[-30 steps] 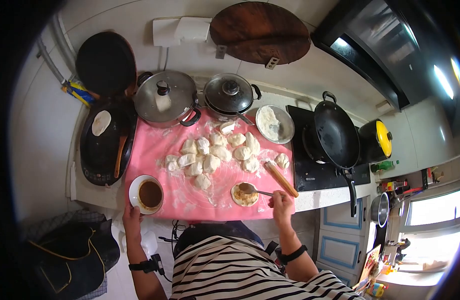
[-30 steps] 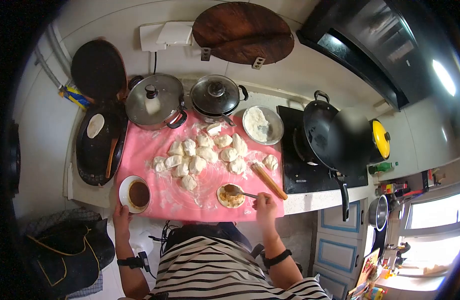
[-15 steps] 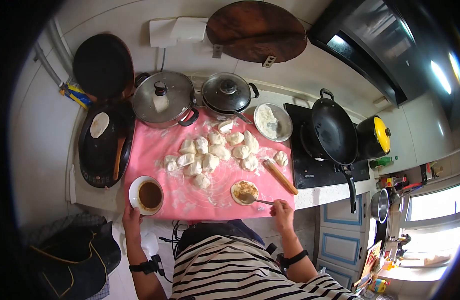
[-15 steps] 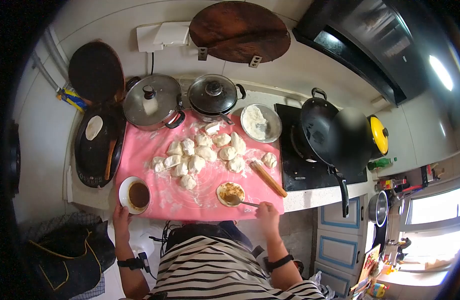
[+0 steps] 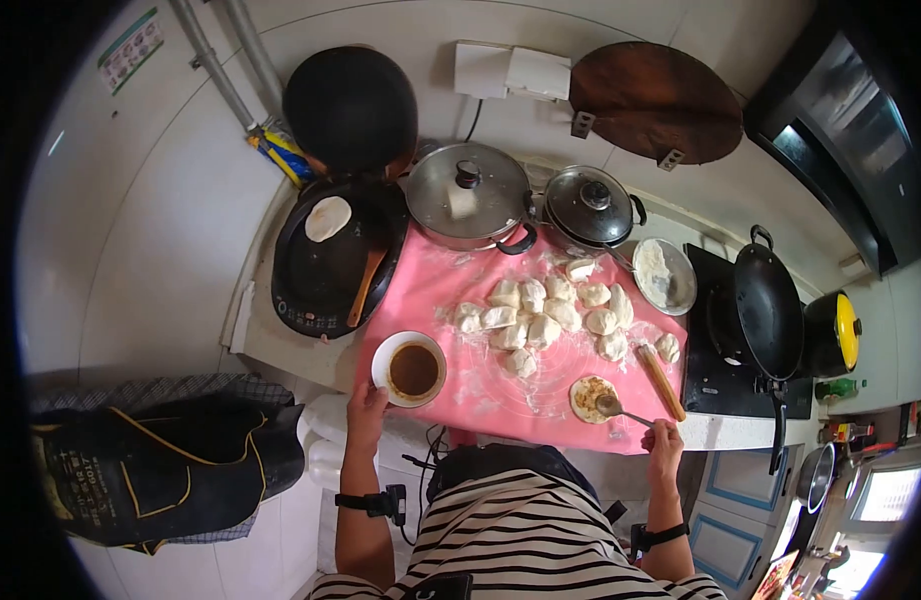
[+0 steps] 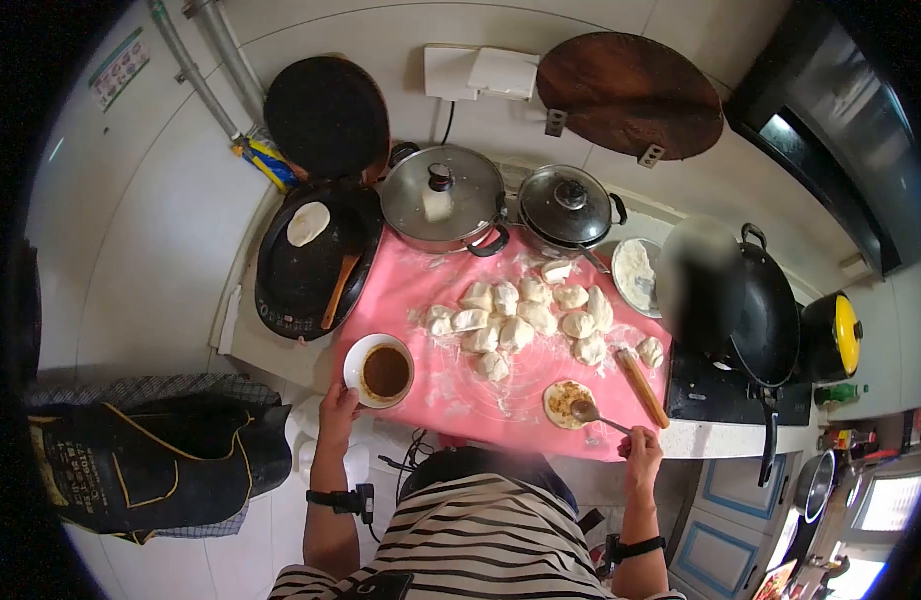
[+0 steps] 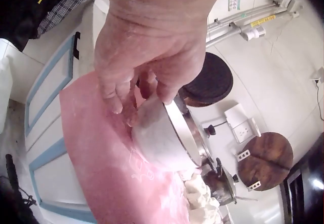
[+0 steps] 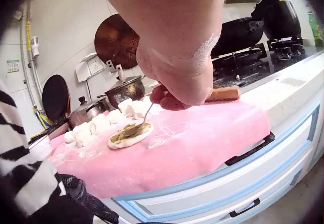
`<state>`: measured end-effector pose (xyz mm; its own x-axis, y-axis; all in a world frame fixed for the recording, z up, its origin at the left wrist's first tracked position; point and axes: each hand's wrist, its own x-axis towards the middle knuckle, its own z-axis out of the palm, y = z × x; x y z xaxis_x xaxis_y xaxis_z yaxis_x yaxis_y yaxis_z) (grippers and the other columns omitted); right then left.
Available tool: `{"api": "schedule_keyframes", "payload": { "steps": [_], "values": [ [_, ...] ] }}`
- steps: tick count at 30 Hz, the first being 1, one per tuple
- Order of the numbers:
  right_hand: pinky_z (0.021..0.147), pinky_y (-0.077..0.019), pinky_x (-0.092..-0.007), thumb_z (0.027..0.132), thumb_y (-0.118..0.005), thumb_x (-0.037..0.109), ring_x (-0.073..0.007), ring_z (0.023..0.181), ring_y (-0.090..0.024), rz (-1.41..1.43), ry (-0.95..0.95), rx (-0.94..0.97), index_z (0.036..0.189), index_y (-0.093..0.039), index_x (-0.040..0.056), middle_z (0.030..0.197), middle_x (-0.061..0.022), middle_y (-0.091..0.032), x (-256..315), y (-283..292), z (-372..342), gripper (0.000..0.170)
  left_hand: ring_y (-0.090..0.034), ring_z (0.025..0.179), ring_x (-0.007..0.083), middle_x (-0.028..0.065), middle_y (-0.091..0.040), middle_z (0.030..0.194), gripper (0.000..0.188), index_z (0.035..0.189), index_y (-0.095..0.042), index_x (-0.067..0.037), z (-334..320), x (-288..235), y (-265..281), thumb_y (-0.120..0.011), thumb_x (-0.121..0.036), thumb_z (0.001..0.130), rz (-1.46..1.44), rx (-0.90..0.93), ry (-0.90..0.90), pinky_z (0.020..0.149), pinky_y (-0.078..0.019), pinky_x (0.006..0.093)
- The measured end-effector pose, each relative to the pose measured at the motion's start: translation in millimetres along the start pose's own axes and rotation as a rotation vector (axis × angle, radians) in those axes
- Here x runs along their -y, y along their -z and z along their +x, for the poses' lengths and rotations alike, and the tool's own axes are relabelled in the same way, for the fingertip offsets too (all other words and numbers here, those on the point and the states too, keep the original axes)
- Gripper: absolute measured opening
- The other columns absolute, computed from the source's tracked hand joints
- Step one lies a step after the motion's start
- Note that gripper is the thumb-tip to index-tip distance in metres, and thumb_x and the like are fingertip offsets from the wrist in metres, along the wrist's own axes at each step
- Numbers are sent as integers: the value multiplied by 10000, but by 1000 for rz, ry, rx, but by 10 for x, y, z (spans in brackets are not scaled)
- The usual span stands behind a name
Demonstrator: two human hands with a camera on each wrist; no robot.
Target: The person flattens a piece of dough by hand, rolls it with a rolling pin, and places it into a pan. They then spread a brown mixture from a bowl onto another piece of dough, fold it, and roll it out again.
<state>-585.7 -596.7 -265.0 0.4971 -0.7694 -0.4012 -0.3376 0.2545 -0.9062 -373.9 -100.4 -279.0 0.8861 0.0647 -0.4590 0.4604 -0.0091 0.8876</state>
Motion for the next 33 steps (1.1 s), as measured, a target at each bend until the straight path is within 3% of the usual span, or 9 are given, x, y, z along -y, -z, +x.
{"api": "schedule_keyframes", "payload": {
  "steps": [2, 4, 7, 13, 16, 21, 25, 29, 33],
  "values": [
    [545, -466, -262, 979, -622, 206, -114, 590, -552, -118, 14, 92, 999, -627, 1, 720, -46, -594, 68, -68, -89, 206, -635, 1041, 163, 74, -642, 1188, 387, 1336, -528, 4, 11, 3, 2, -600, -149, 988, -5, 5, 6, 853, -552, 316],
    [542, -457, -250, 980, -616, 208, -110, 570, -540, -136, -12, 4, 990, -631, -1, 702, -35, -584, 55, 90, 9, 210, -632, 1053, 164, 78, -639, 1206, 406, 1352, -516, 9, 17, 24, 10, -601, -148, 988, 1, 4, 18, 863, -548, 318],
    [554, -466, -241, 982, -607, 202, -94, 588, -528, -71, 74, 86, 1022, -619, 1, 693, -9, -549, 271, 47, 113, 205, -608, 924, 80, 18, -642, 1143, 353, 1317, -558, -61, 65, 208, 16, -599, -201, 996, -126, 32, -87, 719, -477, 244],
    [613, -495, -260, 1003, -582, 210, -111, 672, -589, -181, 187, 511, 1064, -617, -23, 785, -44, -623, 996, -1891, -667, 243, -615, 904, 98, 42, -654, 1127, 349, 1287, -568, -41, 12, 69, -40, -618, -209, 985, -144, 37, -122, 726, -493, 254],
    [687, -541, -281, 1009, -579, 249, -137, 729, -637, -165, 89, 714, 1136, -592, -23, 849, -81, -662, 802, -2721, -1017, 300, -642, 953, 144, 78, -649, 1138, 332, 1283, -560, -12, 56, 139, 68, -604, -148, 983, -55, 65, -5, 816, -541, 297],
    [697, -559, -336, 982, -613, 277, -182, 779, -701, -339, 205, 782, 1157, -632, -6, 911, -124, -720, 221, -3254, -1294, 333, -631, 786, 133, 48, -661, 924, 227, 1137, -627, -17, -145, 103, 185, -611, -179, 979, 66, 102, -41, 703, -509, 278],
    [723, -556, -365, 952, -656, 302, -212, 829, -702, -485, 60, 863, 1201, -635, 14, 948, -159, -718, 520, -2899, -1331, 381, -636, 732, 148, 58, -673, 882, 202, 1044, -655, 2, -419, -75, 227, -593, -181, 984, 320, 380, 118, 711, -516, 286],
    [764, -553, -363, 948, -651, 285, -246, 865, -704, -494, 227, 674, 1159, -660, 16, 1000, -183, -716, 204, -2069, -721, 342, -673, 800, 161, 99, -704, 900, 229, 1070, -665, 13, -622, -289, -152, -610, -182, 961, 551, 682, 134, 753, -534, 309],
    [847, -546, -380, 925, -652, 253, -290, 945, -707, -635, 208, 323, 1120, -678, 6, 1039, -177, -721, 59, -998, -61, 315, -688, 827, 185, 125, -713, 913, 267, 1110, -657, 16, -755, -453, -898, -624, -198, 954, 601, 938, -166, 770, -536, 318]
  ]
}}
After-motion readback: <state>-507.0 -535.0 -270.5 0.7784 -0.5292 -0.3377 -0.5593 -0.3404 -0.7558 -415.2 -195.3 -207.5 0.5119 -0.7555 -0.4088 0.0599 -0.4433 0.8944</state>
